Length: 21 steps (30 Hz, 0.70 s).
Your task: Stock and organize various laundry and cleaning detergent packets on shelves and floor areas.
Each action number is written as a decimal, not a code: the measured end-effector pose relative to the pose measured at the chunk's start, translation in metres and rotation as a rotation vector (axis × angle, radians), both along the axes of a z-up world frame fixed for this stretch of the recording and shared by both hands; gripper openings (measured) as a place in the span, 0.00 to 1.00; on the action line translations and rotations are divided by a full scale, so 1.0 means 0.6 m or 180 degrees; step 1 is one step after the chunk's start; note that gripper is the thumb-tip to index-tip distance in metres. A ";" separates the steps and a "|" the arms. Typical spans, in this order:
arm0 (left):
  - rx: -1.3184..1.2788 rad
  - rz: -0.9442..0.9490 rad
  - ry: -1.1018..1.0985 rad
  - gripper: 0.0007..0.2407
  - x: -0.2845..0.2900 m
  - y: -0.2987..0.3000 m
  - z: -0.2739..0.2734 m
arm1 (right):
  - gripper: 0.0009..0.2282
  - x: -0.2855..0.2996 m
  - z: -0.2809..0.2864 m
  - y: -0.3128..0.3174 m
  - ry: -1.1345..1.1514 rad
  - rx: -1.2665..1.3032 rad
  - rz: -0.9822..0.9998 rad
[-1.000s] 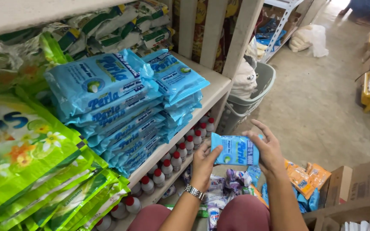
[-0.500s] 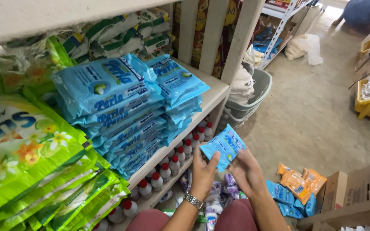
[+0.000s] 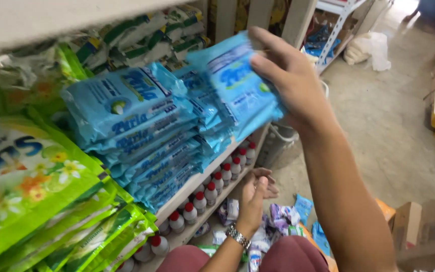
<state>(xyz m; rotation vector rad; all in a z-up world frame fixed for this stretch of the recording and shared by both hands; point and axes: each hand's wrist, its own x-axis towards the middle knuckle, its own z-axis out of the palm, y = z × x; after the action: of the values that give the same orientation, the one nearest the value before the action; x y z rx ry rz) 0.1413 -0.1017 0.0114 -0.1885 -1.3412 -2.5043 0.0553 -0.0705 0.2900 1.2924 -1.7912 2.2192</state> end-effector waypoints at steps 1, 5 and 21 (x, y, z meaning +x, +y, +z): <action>-0.0095 0.0013 -0.0178 0.14 0.004 0.000 0.008 | 0.23 -0.009 0.008 -0.021 0.0121 0.0288 -0.0103; 0.0101 -0.0052 -0.0370 0.13 0.004 -0.009 0.022 | 0.17 -0.040 0.023 -0.087 0.0362 0.0917 -0.0389; 0.0130 -0.0147 -0.0270 0.15 0.013 -0.028 0.020 | 0.36 0.039 -0.119 -0.064 -0.0611 0.0579 -0.0545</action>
<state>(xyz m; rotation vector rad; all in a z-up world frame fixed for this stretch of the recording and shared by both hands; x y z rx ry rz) 0.1491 -0.1186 0.0233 -0.1068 -1.3309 -2.6026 0.0788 -0.1089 0.2184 0.9315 -2.1246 2.1960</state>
